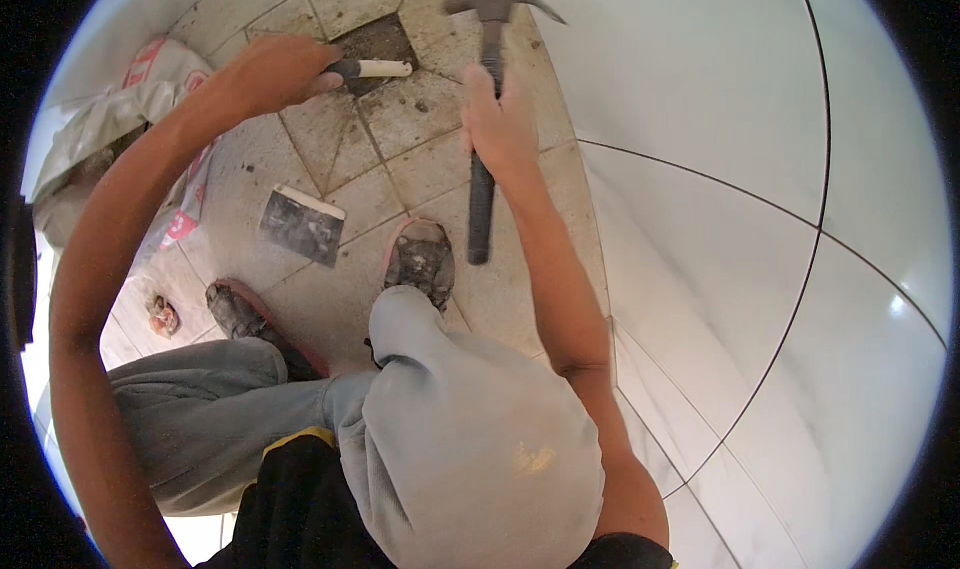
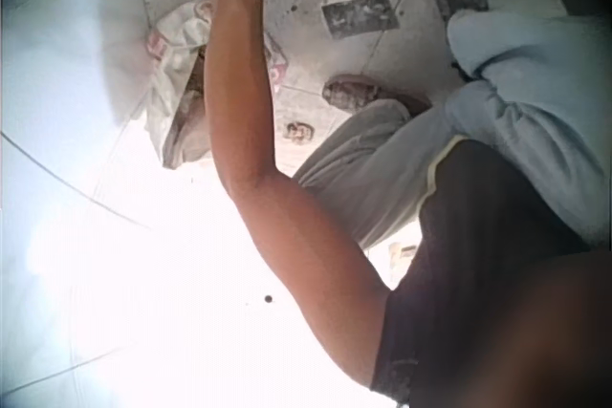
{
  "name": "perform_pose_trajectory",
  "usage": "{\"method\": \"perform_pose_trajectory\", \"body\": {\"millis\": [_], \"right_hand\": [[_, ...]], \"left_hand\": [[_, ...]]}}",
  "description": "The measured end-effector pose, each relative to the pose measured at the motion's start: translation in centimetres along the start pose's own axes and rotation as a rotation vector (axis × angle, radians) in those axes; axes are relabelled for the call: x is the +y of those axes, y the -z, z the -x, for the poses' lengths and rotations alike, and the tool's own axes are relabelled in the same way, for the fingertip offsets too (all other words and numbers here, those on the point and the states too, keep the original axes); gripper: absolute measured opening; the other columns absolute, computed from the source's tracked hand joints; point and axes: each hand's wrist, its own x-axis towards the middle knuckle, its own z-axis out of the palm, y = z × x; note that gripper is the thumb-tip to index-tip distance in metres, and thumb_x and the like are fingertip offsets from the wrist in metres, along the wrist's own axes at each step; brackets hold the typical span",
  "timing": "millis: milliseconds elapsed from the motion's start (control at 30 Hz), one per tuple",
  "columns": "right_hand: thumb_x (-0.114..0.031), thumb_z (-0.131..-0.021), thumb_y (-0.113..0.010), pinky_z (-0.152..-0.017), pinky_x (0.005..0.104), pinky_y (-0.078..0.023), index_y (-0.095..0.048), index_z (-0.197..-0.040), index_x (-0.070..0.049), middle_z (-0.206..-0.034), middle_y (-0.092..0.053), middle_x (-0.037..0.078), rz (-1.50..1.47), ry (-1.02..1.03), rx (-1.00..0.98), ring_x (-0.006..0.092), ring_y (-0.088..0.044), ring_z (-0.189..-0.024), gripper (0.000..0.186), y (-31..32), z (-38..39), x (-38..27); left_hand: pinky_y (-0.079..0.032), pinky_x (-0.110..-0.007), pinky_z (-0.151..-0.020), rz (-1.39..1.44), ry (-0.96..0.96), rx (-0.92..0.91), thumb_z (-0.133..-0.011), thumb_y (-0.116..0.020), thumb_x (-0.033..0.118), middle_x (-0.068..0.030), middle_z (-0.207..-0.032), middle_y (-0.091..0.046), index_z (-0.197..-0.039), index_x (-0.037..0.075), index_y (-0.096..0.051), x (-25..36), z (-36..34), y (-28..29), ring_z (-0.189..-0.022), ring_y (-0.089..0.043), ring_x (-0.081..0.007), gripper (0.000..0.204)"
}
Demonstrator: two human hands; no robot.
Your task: Removing grout and cleaning around a floor drain cover using a hammer, chisel, and scraper.
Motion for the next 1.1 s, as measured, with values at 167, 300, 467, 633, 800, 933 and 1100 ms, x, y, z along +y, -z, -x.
{"method": "perform_pose_trajectory", "body": {"millis": [167,300,467,633,800,933,1100], "right_hand": [[-0.038,-0.100,-0.055,-0.038,0.0276,-0.038,-0.054,-0.103,-0.006,-0.061,-0.049,-0.001,0.304,-0.106,-0.135,0.0088,-0.046,-0.041,0.032,-0.3,-0.2,1.5],[-0.037,-0.100,-0.055,-0.039,0.0277,-0.039,-0.054,-0.099,-0.006,-0.060,-0.048,-0.001,0.072,-0.071,-0.083,0.0100,-0.046,-0.041,0.032,-0.7,0.5,-0.1],[-0.036,-0.100,-0.056,-0.039,0.0268,-0.038,-0.052,-0.097,-0.007,-0.060,-0.048,-0.001,0.358,-0.111,-0.139,0.0094,-0.046,-0.042,0.029,-0.5,-0.1,1.4],[-0.036,-0.099,-0.057,-0.039,0.0268,-0.038,-0.054,-0.095,-0.006,-0.060,-0.049,-0.001,0.073,-0.048,-0.078,0.0096,-0.047,-0.042,0.031,-0.1,-0.2,0.2],[-0.036,-0.099,-0.057,-0.038,0.0268,-0.038,-0.051,-0.092,-0.007,-0.059,-0.049,-0.002,0.204,-0.122,-0.155,0.0089,-0.047,-0.042,0.031,0.4,-0.7,2.0],[-0.036,-0.098,-0.057,-0.039,0.0279,-0.039,-0.050,-0.088,-0.007,-0.059,-0.049,-0.001,0.190,-0.015,-0.198,0.0104,-0.048,-0.043,0.032,1.2,-1.0,1.6],[-0.035,-0.098,-0.057,-0.039,0.0281,-0.039,-0.051,-0.086,-0.006,-0.059,-0.050,-0.001,0.157,-0.040,-0.156,0.0107,-0.049,-0.044,0.032,-0.2,-1.2,2.1]], "left_hand": [[-0.054,-0.050,-0.076,0.016,0.046,-0.022,-0.093,-0.062,0.032,-0.0172,-0.087,-0.071,-0.096,0.003,-0.070,0.0,0.2,-1.0,-0.085,-0.069,-0.0372,0.030],[-0.054,-0.050,-0.075,0.046,0.084,-0.014,-0.090,-0.062,0.031,-0.0173,-0.086,-0.072,-0.091,0.002,-0.072,-0.6,1.0,-1.2,-0.083,-0.069,-0.0378,0.030],[-0.055,-0.049,-0.075,0.031,0.032,0.020,-0.090,-0.063,0.031,-0.0174,-0.087,-0.072,-0.090,0.002,-0.073,0.5,-0.2,-0.5,-0.083,-0.070,-0.0383,0.031],[-0.055,-0.049,-0.076,-0.028,0.063,-0.061,-0.090,-0.063,0.031,-0.0178,-0.087,-0.072,-0.091,0.001,-0.073,0.3,0.6,0.1,-0.084,-0.070,-0.0386,0.031],[-0.055,-0.050,-0.077,0.000,0.085,-0.098,-0.092,-0.063,0.033,-0.0194,-0.089,-0.072,-0.095,0.002,-0.073,1.3,-0.2,0.4,-0.087,-0.070,-0.0383,0.033],[-0.055,-0.050,-0.078,-0.003,0.121,-0.167,-0.093,-0.062,0.035,-0.0201,-0.092,-0.072,-0.098,0.002,-0.072,1.1,-0.6,1.0,-0.089,-0.070,-0.0377,0.034],[-0.055,-0.049,-0.079,-0.014,0.109,-0.269,-0.097,-0.058,0.036,-0.0197,-0.093,-0.071,-0.102,0.002,-0.071,0.3,-1.5,0.2,-0.089,-0.070,-0.0373,0.037]]}}
